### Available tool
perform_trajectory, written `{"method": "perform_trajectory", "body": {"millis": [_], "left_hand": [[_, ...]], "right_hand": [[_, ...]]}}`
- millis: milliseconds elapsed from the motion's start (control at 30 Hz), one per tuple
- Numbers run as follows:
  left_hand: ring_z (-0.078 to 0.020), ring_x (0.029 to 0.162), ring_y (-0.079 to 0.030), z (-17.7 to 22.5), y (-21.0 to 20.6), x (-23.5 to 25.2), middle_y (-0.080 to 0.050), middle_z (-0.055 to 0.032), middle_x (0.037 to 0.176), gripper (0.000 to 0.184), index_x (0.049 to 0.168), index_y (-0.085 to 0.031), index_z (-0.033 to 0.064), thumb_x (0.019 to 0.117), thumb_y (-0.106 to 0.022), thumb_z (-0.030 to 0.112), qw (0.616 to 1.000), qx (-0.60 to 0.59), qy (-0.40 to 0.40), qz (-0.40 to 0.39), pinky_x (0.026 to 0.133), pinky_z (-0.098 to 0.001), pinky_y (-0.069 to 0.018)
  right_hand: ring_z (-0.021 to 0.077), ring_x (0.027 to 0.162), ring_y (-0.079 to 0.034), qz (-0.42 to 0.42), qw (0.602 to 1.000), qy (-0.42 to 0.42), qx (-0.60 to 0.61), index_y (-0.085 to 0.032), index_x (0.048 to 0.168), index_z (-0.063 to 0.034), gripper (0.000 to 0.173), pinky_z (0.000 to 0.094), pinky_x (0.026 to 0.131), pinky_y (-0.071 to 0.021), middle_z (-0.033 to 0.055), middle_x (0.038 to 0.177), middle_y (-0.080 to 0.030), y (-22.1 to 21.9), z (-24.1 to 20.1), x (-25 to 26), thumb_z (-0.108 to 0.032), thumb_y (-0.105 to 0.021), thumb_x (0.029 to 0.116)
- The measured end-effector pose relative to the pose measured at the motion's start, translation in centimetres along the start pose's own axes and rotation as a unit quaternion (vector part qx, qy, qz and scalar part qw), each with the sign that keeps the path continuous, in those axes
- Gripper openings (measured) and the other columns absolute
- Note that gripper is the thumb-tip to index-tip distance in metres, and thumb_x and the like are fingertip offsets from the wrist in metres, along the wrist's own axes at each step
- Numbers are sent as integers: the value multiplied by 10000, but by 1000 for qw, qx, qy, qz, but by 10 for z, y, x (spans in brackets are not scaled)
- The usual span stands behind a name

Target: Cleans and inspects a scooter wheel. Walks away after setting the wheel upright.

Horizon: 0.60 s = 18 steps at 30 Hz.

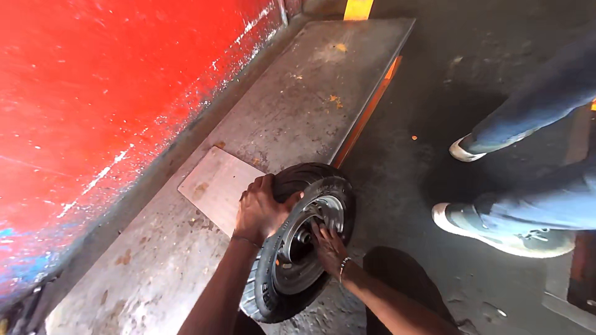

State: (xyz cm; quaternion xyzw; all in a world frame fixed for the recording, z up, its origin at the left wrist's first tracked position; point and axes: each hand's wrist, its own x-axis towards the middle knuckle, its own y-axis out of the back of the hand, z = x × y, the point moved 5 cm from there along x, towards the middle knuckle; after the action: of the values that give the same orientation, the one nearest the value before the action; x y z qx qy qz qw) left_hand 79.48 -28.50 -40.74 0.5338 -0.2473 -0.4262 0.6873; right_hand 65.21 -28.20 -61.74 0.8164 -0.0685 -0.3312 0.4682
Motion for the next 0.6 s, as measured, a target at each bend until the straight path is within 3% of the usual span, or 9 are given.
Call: {"method": "perform_trajectory", "body": {"millis": [100,200,300,333,367,433,500,533,600], "left_hand": [[-403,1173,-633,0,-3,-1,-639,-210,1308,729,1331,-612,17,888,-721,585,1000,7,-19,10,947,-618,-494],[-403,1180,-627,-1,-2,2,-633,-208,1310,724,1327,-607,19,885,-735,578,1000,2,-16,7,949,-615,-490],[-398,1187,-625,0,-1,3,-635,-200,1312,715,1323,-615,31,883,-737,582,1000,-3,-11,3,964,-617,-486],[-394,1194,-622,0,0,2,-636,-197,1315,712,1326,-615,36,887,-732,584,1000,-2,-8,1,975,-615,-479],[-397,1197,-621,0,1,1,-636,-202,1314,711,1328,-614,34,890,-731,581,1000,-3,-7,-1,979,-619,-475],[-406,1196,-621,2,1,-1,-634,-214,1309,721,1332,-607,28,891,-727,585,1000,-4,-4,-6,974,-625,-475],[-397,1208,-618,2,1,-1,-631,-206,1318,735,1337,-605,37,881,-723,602,1000,-2,3,-13,990,-611,-475],[-397,1201,-620,1,2,-1,-633,-207,1313,729,1331,-609,35,883,-724,599,1000,-4,0,-8,982,-609,-477],[-415,1186,-625,1,1,-1,-635,-219,1308,712,1325,-611,22,896,-725,579,1000,-10,-12,2,954,-630,-483]], "right_hand": [[411,1477,-346,-20,996,-50,69,-398,1530,48,499,517,1153,-348,230,1665,-246,-15,-10,0,-3,-381,1035],[435,1505,-306,-3,989,-53,141,-444,1479,102,506,493,1200,-315,299,1624,-293,-23,-28,-6,-32,-475,992],[362,1367,-503,32,952,-80,295,-590,1354,63,534,479,1120,-414,259,1431,-544,-18,-52,-15,-264,-616,933],[319,1241,-597,27,918,-100,384,-636,1271,39,468,476,1042,-473,222,1292,-634,-7,-54,-18,-281,-655,930],[278,1060,-652,37,860,-120,495,-666,1150,31,346,457,925,-519,189,1110,-679,2,-52,-22,-209,-707,904],[159,758,-631,80,692,-134,705,-629,974,3,115,336,683,-540,85,837,-640,9,-41,-35,-9,-673,868],[105,658,-629,105,539,-141,824,-587,980,-34,91,279,594,-548,34,768,-635,-6,-27,-52,27,-567,916],[89,630,-621,122,522,-162,829,-586,999,-40,87,262,565,-541,21,753,-633,-16,-19,-61,12,-551,939],[104,656,-593,161,581,-245,760,-633,1016,-5,82,277,579,-509,47,789,-623,-32,0,-79,1,-598,942]]}}
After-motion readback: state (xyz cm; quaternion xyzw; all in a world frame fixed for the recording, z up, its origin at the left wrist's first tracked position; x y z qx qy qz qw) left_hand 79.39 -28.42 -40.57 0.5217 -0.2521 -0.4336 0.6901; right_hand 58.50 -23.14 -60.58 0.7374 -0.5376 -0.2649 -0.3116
